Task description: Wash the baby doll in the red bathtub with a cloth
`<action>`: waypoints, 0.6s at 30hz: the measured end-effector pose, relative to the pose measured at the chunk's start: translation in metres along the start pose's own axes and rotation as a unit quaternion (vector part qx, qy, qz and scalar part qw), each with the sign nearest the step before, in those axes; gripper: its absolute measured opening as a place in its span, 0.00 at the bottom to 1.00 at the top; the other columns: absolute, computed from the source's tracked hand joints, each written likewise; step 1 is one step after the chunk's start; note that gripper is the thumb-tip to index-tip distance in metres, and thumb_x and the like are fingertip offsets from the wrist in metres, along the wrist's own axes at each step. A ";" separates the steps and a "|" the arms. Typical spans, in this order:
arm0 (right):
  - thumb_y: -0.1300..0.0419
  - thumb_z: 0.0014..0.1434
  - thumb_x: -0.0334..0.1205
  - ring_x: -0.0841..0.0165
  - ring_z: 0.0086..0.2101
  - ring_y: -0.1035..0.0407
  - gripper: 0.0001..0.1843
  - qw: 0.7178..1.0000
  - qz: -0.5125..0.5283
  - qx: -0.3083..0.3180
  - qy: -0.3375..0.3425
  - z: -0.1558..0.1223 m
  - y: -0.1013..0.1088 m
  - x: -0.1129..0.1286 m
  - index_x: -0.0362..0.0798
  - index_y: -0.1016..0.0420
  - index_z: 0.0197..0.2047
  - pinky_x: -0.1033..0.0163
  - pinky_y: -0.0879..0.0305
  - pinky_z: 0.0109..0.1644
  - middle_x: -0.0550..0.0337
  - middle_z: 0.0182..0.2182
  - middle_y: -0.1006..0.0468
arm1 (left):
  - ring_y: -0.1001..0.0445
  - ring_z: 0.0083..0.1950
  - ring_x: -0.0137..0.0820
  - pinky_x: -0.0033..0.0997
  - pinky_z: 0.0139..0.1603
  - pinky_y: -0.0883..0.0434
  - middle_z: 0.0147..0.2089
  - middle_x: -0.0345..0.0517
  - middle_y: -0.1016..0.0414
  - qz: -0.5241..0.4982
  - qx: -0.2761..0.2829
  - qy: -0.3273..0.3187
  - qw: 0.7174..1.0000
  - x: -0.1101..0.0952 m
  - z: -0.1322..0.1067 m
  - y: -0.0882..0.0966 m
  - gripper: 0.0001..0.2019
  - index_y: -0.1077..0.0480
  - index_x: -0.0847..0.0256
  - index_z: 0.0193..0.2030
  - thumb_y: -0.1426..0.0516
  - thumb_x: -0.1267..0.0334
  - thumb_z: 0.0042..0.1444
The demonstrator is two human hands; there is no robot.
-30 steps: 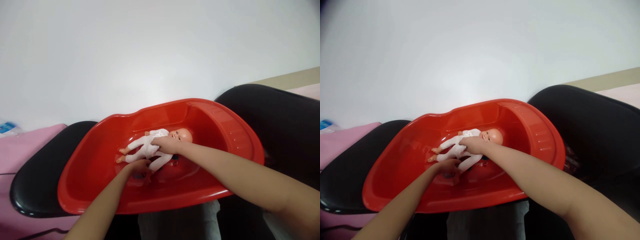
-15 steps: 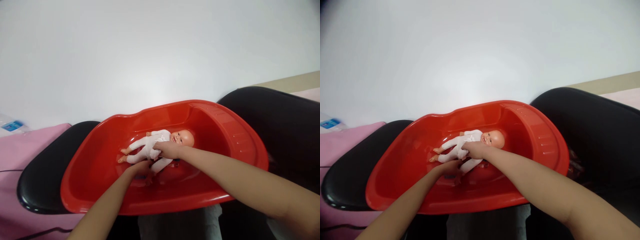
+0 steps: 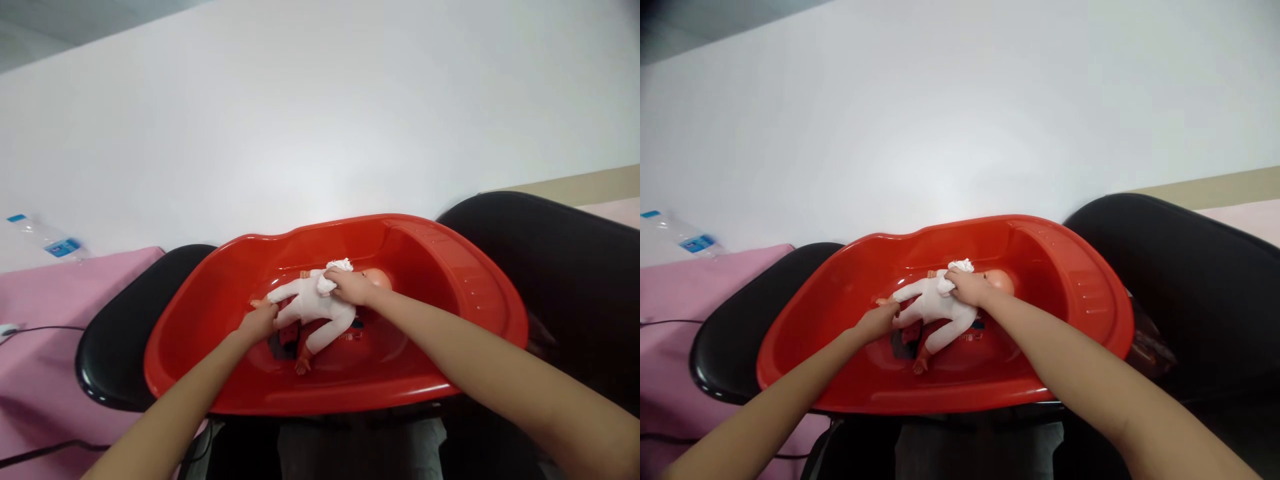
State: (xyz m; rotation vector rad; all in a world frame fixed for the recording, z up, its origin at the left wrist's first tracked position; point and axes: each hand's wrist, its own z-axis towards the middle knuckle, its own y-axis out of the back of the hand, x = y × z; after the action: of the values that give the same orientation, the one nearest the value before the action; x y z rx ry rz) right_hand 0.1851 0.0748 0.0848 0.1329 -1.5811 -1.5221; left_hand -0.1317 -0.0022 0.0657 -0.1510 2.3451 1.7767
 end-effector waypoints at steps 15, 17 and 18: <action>0.44 0.63 0.37 0.58 0.58 0.31 0.29 1.000 -0.007 -0.024 -0.010 0.003 0.007 -0.017 0.50 0.34 0.68 0.55 0.34 0.61 0.47 0.67 0.35 | 0.34 0.68 0.63 0.60 0.60 0.33 0.70 0.69 0.34 0.202 0.015 0.025 0.979 0.040 0.031 -0.032 0.21 0.24 0.63 0.59 0.49 0.64 0.64; 0.45 0.60 0.33 0.59 0.57 0.30 0.28 1.000 0.010 -0.027 -0.011 -0.003 0.013 -0.008 0.52 0.30 0.64 0.55 0.34 0.61 0.50 0.65 0.31 | 0.28 0.62 0.61 0.55 0.55 0.30 0.64 0.70 0.28 0.176 0.021 0.033 0.984 0.038 0.025 -0.022 0.23 0.25 0.63 0.59 0.45 0.55 0.62; 0.46 0.59 0.31 0.60 0.55 0.30 0.27 0.999 0.021 -0.031 -0.018 -0.006 0.017 -0.003 0.54 0.27 0.61 0.55 0.34 0.60 0.53 0.63 0.29 | 0.26 0.58 0.60 0.52 0.52 0.28 0.62 0.70 0.27 0.156 0.018 0.038 0.987 0.038 0.020 -0.016 0.27 0.26 0.63 0.61 0.43 0.49 0.61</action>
State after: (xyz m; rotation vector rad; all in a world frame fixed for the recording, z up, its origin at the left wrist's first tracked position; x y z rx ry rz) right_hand 0.1990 0.0758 0.0961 0.0370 -1.5527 -1.5467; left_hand -0.1639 0.0141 0.0375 0.1674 2.5706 1.8907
